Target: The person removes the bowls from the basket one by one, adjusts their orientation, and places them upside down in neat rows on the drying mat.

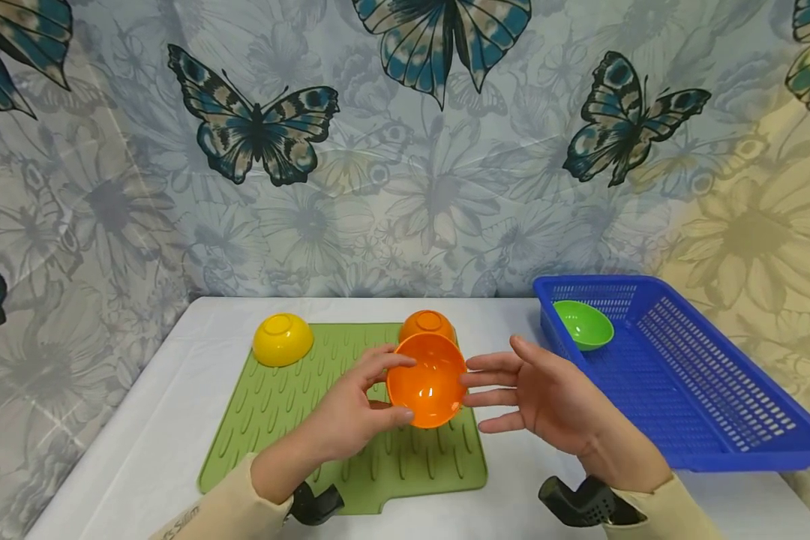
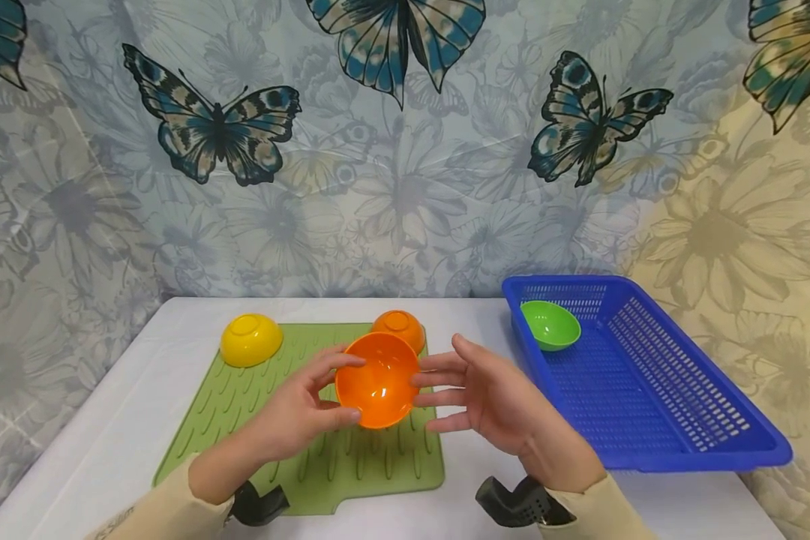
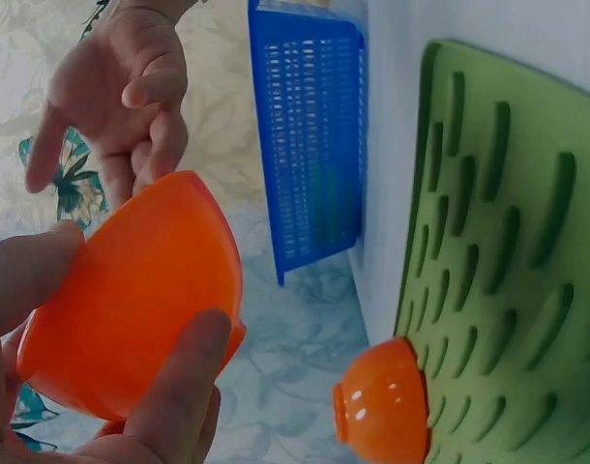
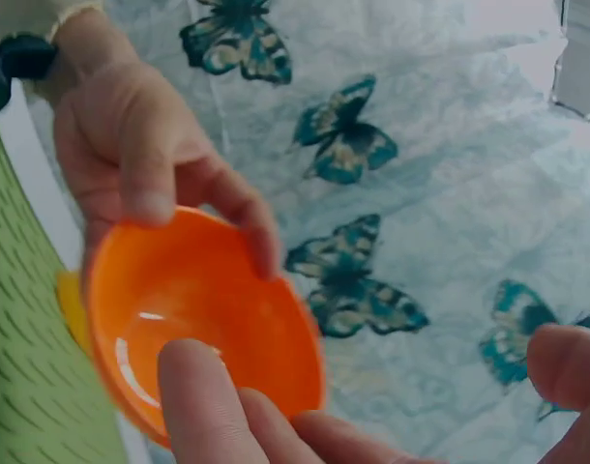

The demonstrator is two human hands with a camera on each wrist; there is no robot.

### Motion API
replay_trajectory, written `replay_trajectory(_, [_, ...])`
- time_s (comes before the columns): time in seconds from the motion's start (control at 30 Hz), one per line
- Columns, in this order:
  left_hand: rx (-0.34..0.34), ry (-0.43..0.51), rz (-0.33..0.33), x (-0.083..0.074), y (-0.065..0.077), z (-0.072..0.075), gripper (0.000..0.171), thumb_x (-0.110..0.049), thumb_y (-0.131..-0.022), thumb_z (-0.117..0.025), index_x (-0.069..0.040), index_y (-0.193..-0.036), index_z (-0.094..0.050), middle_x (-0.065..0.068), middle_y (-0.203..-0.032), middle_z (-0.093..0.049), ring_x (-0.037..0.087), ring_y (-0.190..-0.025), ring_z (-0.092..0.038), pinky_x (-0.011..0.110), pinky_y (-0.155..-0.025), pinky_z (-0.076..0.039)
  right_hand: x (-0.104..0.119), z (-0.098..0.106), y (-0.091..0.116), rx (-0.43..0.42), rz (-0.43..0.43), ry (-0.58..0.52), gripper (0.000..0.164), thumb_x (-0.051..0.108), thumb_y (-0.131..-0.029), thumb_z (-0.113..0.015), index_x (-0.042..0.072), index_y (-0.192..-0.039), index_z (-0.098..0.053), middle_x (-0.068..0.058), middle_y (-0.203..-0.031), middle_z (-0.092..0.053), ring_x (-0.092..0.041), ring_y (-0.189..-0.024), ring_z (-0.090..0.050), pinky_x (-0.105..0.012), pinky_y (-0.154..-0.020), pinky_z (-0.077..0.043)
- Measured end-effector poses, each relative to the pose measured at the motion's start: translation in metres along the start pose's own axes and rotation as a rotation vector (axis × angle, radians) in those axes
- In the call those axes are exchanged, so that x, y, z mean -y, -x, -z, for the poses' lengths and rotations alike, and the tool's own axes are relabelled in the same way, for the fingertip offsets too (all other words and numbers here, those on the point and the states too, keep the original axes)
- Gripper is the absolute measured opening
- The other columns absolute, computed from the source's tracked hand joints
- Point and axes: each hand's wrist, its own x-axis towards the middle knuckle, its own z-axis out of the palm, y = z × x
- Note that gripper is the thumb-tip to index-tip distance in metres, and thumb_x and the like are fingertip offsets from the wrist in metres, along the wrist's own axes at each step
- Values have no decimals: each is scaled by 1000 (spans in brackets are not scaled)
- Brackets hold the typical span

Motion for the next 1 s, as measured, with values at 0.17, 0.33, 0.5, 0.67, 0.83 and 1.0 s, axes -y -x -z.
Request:
replay_trajectory(0.17, [0, -126, -139, -4, 3, 1, 51, -2, -84, -79, -19, -130, -64, -5, -154, -27, 29, -117, -57, 32, -84, -56, -9, 7, -8, 53, -149, -195, 81, 56, -106, -24, -14, -140, -42, -29, -139, -50, -44, -128, -49, -54, -100, -44])
replay_trajectory(0.33, [1, -469, -442, -3, 7, 0, 49, -3, -81, -83, -18, -126, -67, 3, -155, -30, 29, -129, -47, 31, -87, -54, -16, 12, -12, 64, -180, -292, 91, 64, -103, -25, -18, -142, -34, -32, -143, -43, -44, -132, -44, -55, -102, -42])
replay_trajectory(0.5, [-16, -822, -849, 0, 7, 1, 55, 4, -73, -85, -20, -120, -70, 19, -150, -35, 36, -128, -45, 32, -93, -52, -20, 15, -16, 84, -193, -322, 96, 66, -101, -25, -20, -142, -33, -35, -143, -41, -46, -135, -39, -55, -103, -41])
replay_trajectory(0.67, [14, -1151, -1116, 1, 8, 3, 52, -3, -75, -83, -27, -118, -68, 20, -147, -42, 46, -124, -47, 37, -94, -52, -22, 16, -18, 114, -216, -311, 85, 64, -103, -23, -10, -127, -57, -30, -132, -55, -41, -125, -53, -53, -102, -43])
replay_trajectory(0.83, [78, -1424, -1380, 4, 4, 6, 31, -15, -94, -65, -35, -117, -67, 17, -142, -49, 52, -122, -48, 46, -101, -46, -25, 13, -19, 86, -251, -215, 74, 55, -106, -24, -8, -122, -60, -22, -119, -65, -33, -108, -65, -48, -98, -48])
replay_trajectory(1.0, [121, -1482, -1519, 5, 4, 4, 22, -25, -100, -58, -40, -115, -64, 12, -139, -52, 48, -119, -51, 49, -95, -50, -28, 12, -20, 69, -252, -102, 57, 43, -109, -30, -3, -117, -63, -17, -112, -68, -32, -100, -69, -47, -88, -54])
